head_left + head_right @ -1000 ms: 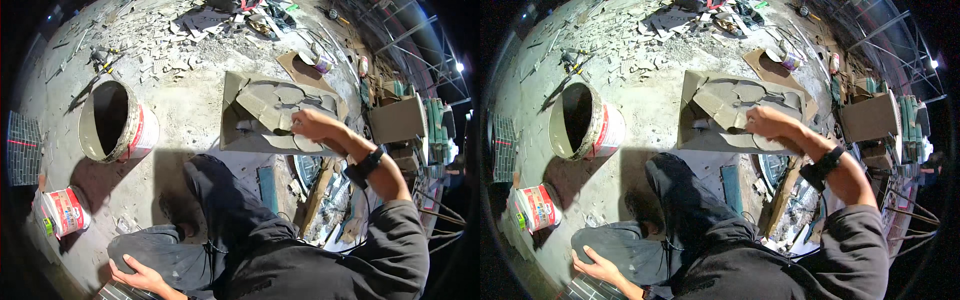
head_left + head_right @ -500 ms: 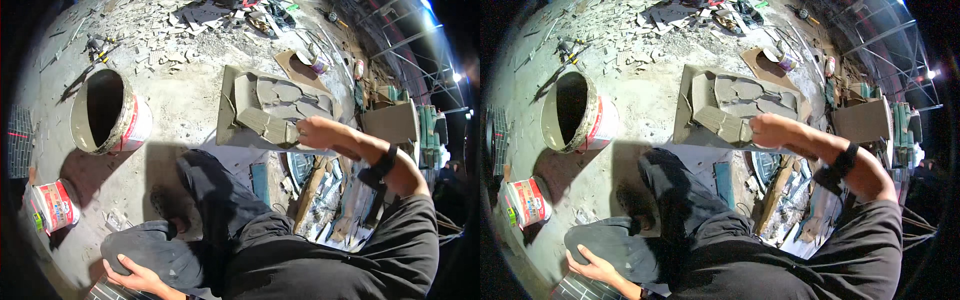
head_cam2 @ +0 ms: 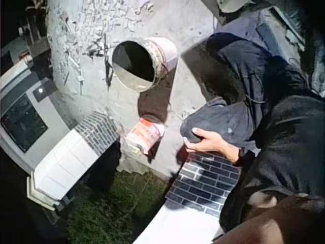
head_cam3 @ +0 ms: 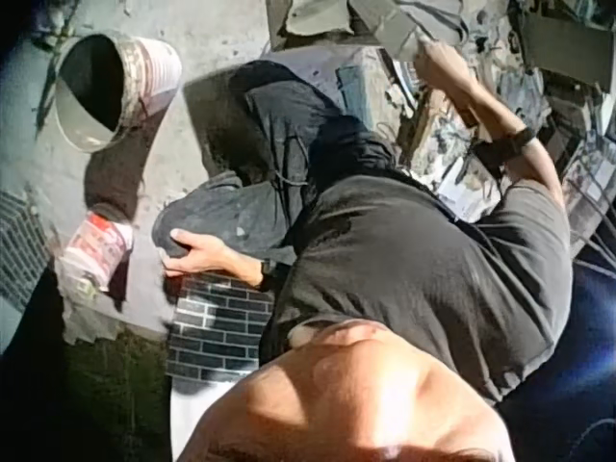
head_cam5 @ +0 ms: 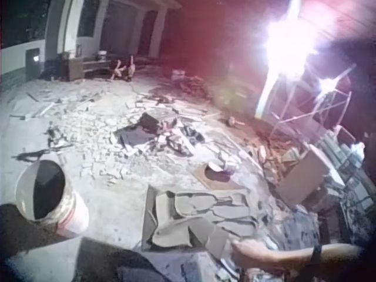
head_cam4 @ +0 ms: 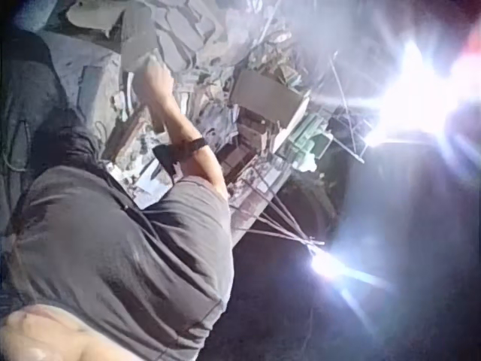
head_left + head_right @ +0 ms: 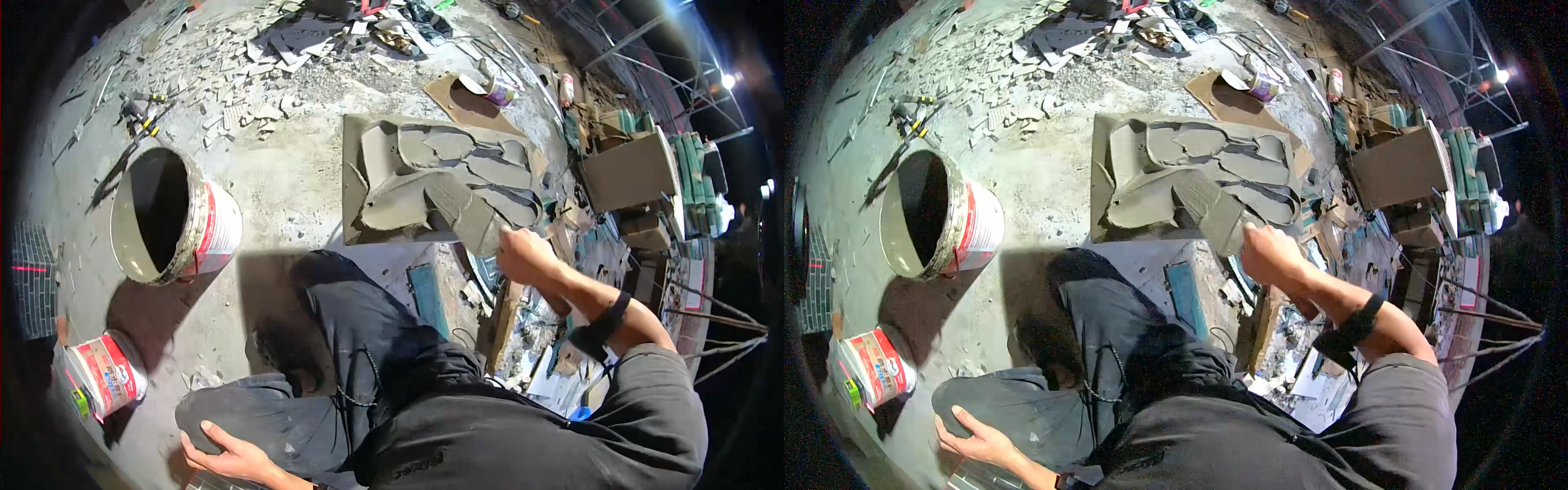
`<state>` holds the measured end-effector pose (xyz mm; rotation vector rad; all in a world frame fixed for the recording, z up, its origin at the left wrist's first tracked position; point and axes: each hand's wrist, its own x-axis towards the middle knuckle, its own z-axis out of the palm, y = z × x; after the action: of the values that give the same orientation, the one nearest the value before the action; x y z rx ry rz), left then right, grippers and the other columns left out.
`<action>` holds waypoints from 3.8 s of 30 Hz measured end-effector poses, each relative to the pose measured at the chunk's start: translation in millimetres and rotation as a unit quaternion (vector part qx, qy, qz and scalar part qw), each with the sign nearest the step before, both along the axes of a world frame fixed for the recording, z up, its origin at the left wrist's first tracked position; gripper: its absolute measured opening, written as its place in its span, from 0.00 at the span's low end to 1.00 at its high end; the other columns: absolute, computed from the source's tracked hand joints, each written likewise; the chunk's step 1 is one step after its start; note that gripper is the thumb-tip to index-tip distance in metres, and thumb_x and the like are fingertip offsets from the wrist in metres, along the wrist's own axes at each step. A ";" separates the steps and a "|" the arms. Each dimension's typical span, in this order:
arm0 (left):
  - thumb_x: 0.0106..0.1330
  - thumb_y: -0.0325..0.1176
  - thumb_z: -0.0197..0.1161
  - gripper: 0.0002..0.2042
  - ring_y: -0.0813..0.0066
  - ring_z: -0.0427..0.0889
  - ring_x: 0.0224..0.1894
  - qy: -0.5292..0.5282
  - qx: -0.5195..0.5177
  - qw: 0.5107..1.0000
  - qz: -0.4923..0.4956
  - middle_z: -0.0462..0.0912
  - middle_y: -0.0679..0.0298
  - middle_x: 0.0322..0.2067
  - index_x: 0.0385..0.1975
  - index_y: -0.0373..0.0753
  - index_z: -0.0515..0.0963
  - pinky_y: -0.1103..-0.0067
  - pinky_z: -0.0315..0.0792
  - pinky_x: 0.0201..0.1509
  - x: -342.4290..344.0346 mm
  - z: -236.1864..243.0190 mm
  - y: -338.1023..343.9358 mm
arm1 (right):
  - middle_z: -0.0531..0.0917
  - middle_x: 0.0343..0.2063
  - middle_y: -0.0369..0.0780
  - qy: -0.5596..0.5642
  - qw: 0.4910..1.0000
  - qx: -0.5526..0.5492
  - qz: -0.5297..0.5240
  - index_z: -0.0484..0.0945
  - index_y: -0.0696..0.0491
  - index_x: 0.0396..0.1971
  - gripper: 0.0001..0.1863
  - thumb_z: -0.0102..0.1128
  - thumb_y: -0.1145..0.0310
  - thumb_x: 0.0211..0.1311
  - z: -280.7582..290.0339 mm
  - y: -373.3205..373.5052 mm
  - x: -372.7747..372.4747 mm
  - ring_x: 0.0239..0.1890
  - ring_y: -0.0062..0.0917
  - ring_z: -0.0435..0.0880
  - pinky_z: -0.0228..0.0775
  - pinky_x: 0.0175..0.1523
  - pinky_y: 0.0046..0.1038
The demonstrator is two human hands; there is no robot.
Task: Apply adhesive to a large tile and install it onto a wall, then use a laser level and measuring tape to check alignment.
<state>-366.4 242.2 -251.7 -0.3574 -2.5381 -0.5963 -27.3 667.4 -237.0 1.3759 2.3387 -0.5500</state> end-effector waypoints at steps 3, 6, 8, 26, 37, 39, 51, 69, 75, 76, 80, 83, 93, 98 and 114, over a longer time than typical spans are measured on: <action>0.74 0.43 0.63 0.24 0.47 0.73 0.61 -0.006 -0.007 1.000 0.014 0.77 0.43 0.56 0.58 0.27 0.74 0.60 0.65 0.67 -4.5 -2.1 4.9 | 0.82 0.20 0.48 0.113 0.951 -0.225 -0.178 0.74 0.65 0.37 0.16 0.59 0.64 0.67 3.0 9.3 -11.6 0.17 0.34 0.84 0.77 0.25 0.38; 0.74 0.40 0.64 0.22 0.47 0.74 0.59 0.016 -0.010 1.000 -0.021 0.77 0.44 0.54 0.57 0.26 0.74 0.61 0.66 0.66 -7.9 -5.4 10.5 | 0.83 0.22 0.53 0.100 0.994 0.019 0.034 0.75 0.61 0.35 0.12 0.57 0.66 0.64 -19.6 12.6 -38.6 0.20 0.44 0.85 0.78 0.27 0.41; 0.74 0.42 0.64 0.24 0.47 0.74 0.60 0.015 -0.011 0.999 -0.047 0.77 0.43 0.56 0.57 0.26 0.75 0.61 0.65 0.67 -9.0 -7.0 12.2 | 0.83 0.23 0.55 0.037 0.992 0.092 0.077 0.75 0.60 0.34 0.09 0.55 0.69 0.60 -27.9 23.3 -39.1 0.27 0.54 0.86 0.79 0.31 0.47; 0.73 0.43 0.65 0.24 0.46 0.74 0.59 0.019 0.000 0.999 -0.045 0.77 0.44 0.54 0.58 0.27 0.75 0.60 0.65 0.66 -15.1 -16.8 8.6 | 0.81 0.19 0.46 0.072 0.989 -0.130 -0.012 0.77 0.64 0.36 0.12 0.58 0.67 0.63 -25.9 120.0 55.0 0.17 0.33 0.85 0.77 0.21 0.35; 0.72 0.45 0.66 0.26 0.46 0.74 0.60 0.041 -0.015 0.998 -0.042 0.77 0.43 0.54 0.58 0.27 0.76 0.60 0.66 0.66 -24.7 -24.7 3.9 | 0.84 0.29 0.57 -0.040 0.998 -0.038 -0.040 0.78 0.62 0.35 0.12 0.58 0.67 0.58 -1.4 28.1 106.6 0.37 0.54 0.87 0.78 0.40 0.49; 0.72 0.45 0.66 0.26 0.45 0.74 0.59 0.035 -0.034 0.999 -0.024 0.78 0.43 0.53 0.57 0.27 0.76 0.59 0.66 0.66 -27.4 -26.0 5.0 | 0.83 0.28 0.57 0.026 0.988 -0.076 -0.129 0.77 0.59 0.34 0.12 0.60 0.65 0.59 -16.5 0.0 115.9 0.38 0.56 0.85 0.77 0.42 0.51; 0.74 0.41 0.64 0.24 0.45 0.70 0.64 0.019 -0.057 0.994 -0.093 0.73 0.41 0.59 0.59 0.26 0.74 0.59 0.61 0.71 -43.0 -28.2 27.1 | 0.80 0.22 0.50 0.242 0.939 0.222 -0.099 0.70 0.54 0.31 0.10 0.61 0.66 0.63 -197.1 -97.7 63.6 0.23 0.50 0.82 0.71 0.27 0.47; 0.73 0.44 0.64 0.25 0.42 0.70 0.63 0.040 -0.122 0.988 -0.085 0.77 0.40 0.57 0.57 0.26 0.75 0.57 0.62 0.69 -81.9 -51.7 25.1 | 0.81 0.24 0.47 0.273 0.922 0.245 -0.125 0.71 0.55 0.32 0.03 0.53 0.73 0.63 -223.5 -102.6 -18.5 0.23 0.44 0.84 0.77 0.28 0.43; 0.73 0.48 0.63 0.27 0.43 0.71 0.61 0.051 -0.148 0.985 -0.077 0.77 0.42 0.57 0.57 0.27 0.75 0.57 0.63 0.67 -91.8 -58.6 34.9 | 0.84 0.25 0.50 0.154 0.875 0.254 -0.383 0.70 0.54 0.37 0.12 0.60 0.62 0.66 -231.8 -103.8 114.8 0.27 0.49 0.85 0.76 0.32 0.49; 0.73 0.49 0.62 0.27 0.43 0.71 0.61 0.038 -0.142 0.986 -0.077 0.76 0.42 0.57 0.57 0.27 0.74 0.57 0.63 0.67 -91.7 -59.7 37.9 | 0.84 0.25 0.51 0.118 0.871 0.245 -0.410 0.70 0.54 0.37 0.13 0.59 0.61 0.68 -234.9 -106.0 140.1 0.28 0.51 0.85 0.77 0.33 0.50; 0.74 0.49 0.61 0.27 0.44 0.71 0.61 0.034 -0.151 0.985 -0.072 0.76 0.42 0.56 0.58 0.27 0.74 0.58 0.64 0.67 -88.3 -60.4 46.2 | 0.83 0.24 0.57 0.070 0.840 0.233 -0.484 0.71 0.54 0.41 0.15 0.57 0.58 0.69 -247.3 -123.0 217.1 0.29 0.57 0.84 0.75 0.34 0.54; 0.74 0.46 0.62 0.26 0.44 0.71 0.61 0.063 -0.172 0.981 -0.071 0.76 0.42 0.56 0.58 0.27 0.73 0.58 0.63 0.68 -81.1 -57.6 46.3 | 0.83 0.24 0.57 0.071 0.813 0.237 -0.528 0.71 0.52 0.40 0.16 0.59 0.55 0.66 -238.8 -138.3 250.2 0.30 0.60 0.83 0.73 0.34 0.56; 0.61 0.38 0.71 0.33 0.44 0.68 0.65 -0.130 -0.223 0.931 -0.259 0.70 0.47 0.65 0.64 0.31 0.70 0.56 0.60 0.70 18.7 64.8 112.7 | 0.76 0.20 0.50 0.323 0.914 0.167 -0.178 0.71 0.57 0.36 0.11 0.64 0.70 0.62 -104.6 -14.1 97.1 0.24 0.53 0.78 0.69 0.31 0.43; 0.56 0.43 0.73 0.29 0.52 0.80 0.57 -0.164 -0.216 0.800 -0.535 0.81 0.48 0.53 0.53 0.29 0.77 0.64 0.73 0.60 97.9 183.5 157.7 | 0.80 0.25 0.53 0.361 0.897 0.148 0.209 0.69 0.57 0.40 0.15 0.64 0.70 0.58 -26.9 37.7 -92.7 0.29 0.55 0.81 0.71 0.34 0.49; 0.65 0.44 0.68 0.18 0.55 0.77 0.32 -0.138 0.027 0.837 -0.528 0.76 0.50 0.29 0.35 0.31 0.77 0.65 0.67 0.36 79.9 203.6 104.8 | 0.80 0.49 0.52 0.002 0.579 0.493 0.649 0.75 0.60 0.53 0.17 0.54 0.67 0.69 -80.0 17.8 -468.2 0.52 0.45 0.77 0.62 0.61 0.45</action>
<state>-286.5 347.0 -48.1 -1.8118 -2.3735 -1.1543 -495.5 685.2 -317.0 -0.5222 2.8253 1.3125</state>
